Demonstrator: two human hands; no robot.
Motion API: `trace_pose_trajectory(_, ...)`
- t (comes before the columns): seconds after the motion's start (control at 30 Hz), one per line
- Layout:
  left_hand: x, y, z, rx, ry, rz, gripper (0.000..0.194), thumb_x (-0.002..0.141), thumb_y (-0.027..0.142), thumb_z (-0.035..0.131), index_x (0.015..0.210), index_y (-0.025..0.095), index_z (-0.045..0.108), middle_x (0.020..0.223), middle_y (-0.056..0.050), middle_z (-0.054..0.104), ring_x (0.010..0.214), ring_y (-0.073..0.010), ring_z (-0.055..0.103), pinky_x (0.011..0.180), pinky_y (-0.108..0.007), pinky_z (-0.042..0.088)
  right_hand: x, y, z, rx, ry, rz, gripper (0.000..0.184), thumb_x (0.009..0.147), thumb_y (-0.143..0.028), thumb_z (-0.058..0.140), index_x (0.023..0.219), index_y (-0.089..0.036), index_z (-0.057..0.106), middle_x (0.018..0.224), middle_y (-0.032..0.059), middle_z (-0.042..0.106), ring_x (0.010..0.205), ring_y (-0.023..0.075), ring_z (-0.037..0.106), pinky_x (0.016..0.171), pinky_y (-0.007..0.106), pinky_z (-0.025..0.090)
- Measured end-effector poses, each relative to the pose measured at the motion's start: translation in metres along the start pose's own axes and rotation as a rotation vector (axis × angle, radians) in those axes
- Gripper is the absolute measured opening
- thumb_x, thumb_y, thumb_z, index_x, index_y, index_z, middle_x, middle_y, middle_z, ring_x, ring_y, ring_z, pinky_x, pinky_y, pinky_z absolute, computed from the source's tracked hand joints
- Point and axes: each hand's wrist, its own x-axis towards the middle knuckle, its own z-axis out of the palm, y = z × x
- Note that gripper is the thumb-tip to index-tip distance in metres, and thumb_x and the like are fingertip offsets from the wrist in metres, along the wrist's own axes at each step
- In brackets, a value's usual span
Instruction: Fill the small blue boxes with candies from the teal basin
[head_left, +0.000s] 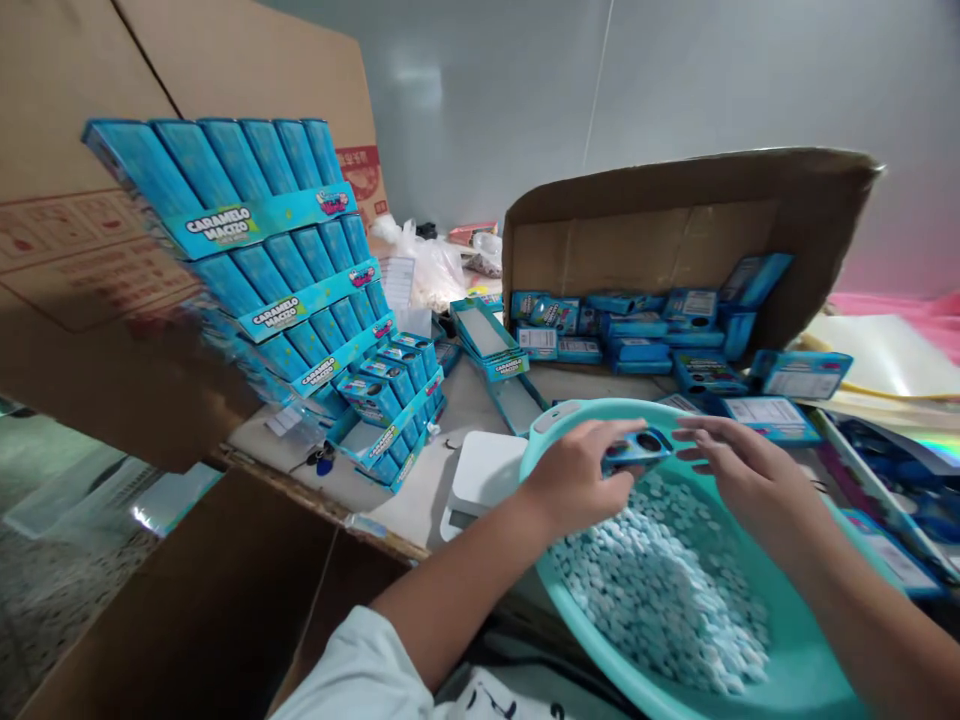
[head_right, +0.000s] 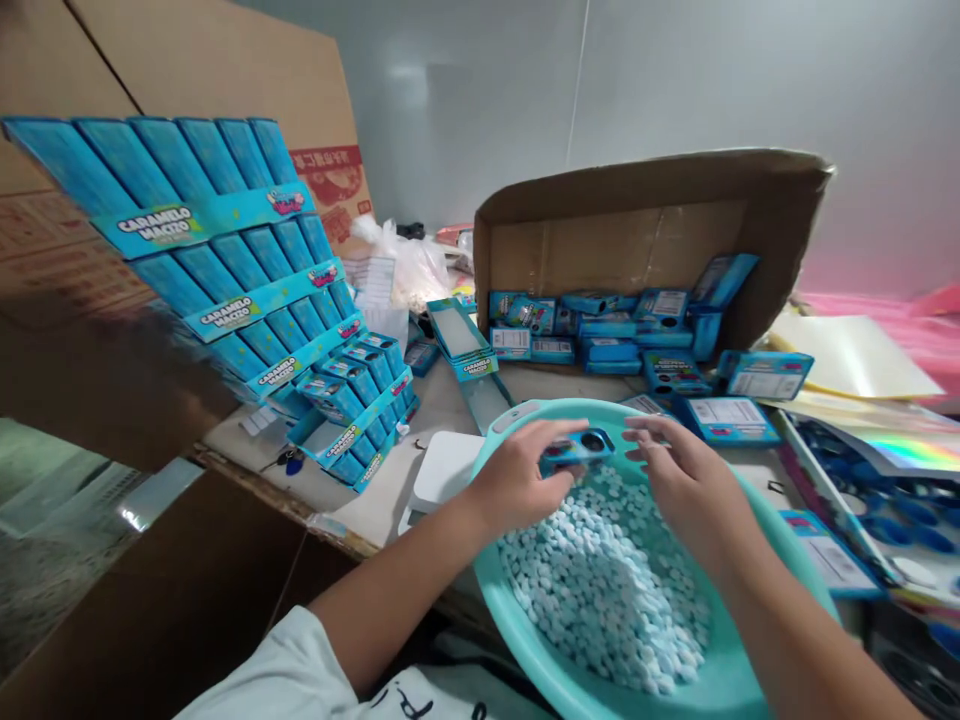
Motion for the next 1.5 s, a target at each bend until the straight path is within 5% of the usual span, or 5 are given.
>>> trace_pose_trajectory(0.23, -0.014, 0.004, -0.077, 0.232, 0.577, 0.029, 0.059, 0.083, 0.031, 0.076, 0.138, 0.023, 0.055, 0.133, -0.010, 0.064, 0.120, -0.0242, 0.064, 0.105, -0.041, 0.054, -0.034, -0.025, 0.024, -0.603, -0.786, -0.080, 0.057, 0.085, -0.045, 0.066, 0.136, -0.020, 0.060, 0.134, 0.0174, 0.059, 0.119, 0.0373, 0.060, 0.100, 0.049, 0.050)
trace_pose_trajectory(0.5, -0.058, -0.055, -0.105, 0.219, 0.376, -0.356, 0.070, 0.077, 0.031, 0.079, 0.141, 0.023, 0.052, 0.128, -0.011, 0.066, 0.121, -0.0270, 0.064, 0.104, -0.044, 0.054, -0.050, -0.061, 0.059, -0.733, -1.080, -0.182, 0.062, 0.066, -0.031, 0.082, 0.124, -0.015, 0.066, 0.122, 0.0159, 0.063, 0.097, 0.0331, 0.067, 0.082, 0.041, 0.055)
trace_pose_trajectory(0.9, -0.142, -0.085, -0.119, 0.074, 0.550, -0.337, 0.071, 0.082, 0.037, 0.075, 0.144, 0.021, 0.044, 0.124, -0.013, 0.068, 0.106, -0.0234, 0.071, 0.098, -0.043, 0.057, -0.024, -0.050, 0.035, -0.590, -0.992, -0.052, 0.027, 0.076, -0.018, 0.066, 0.099, -0.025, 0.078, 0.100, 0.0025, 0.077, 0.085, 0.0242, 0.069, 0.066, 0.030, 0.046)
trace_pose_trajectory(1.2, -0.181, -0.105, -0.098, 0.307, 0.757, -0.455, 0.064, 0.072, 0.031, 0.078, 0.128, 0.011, 0.058, 0.095, -0.011, 0.072, 0.074, -0.0215, 0.070, 0.077, -0.040, 0.060, -0.097, -0.042, -0.062, -0.453, 0.152, -0.242, 0.034, 0.097, -0.035, 0.054, 0.127, -0.027, 0.067, 0.133, 0.0096, 0.066, 0.125, 0.0317, 0.060, 0.109, 0.052, 0.047)
trace_pose_trajectory(1.5, -0.169, -0.097, -0.094, 0.519, 0.507, -0.474, 0.052, 0.076, 0.037, 0.074, 0.123, 0.018, 0.061, 0.081, 0.000, 0.065, 0.070, -0.0172, 0.066, 0.066, -0.029, 0.054, -0.169, 0.039, -0.094, -0.738, -0.374, -0.687, 0.075, 0.083, -0.036, 0.068, 0.154, -0.036, 0.043, 0.144, 0.0007, 0.061, 0.127, 0.0324, 0.061, 0.114, 0.053, 0.038)
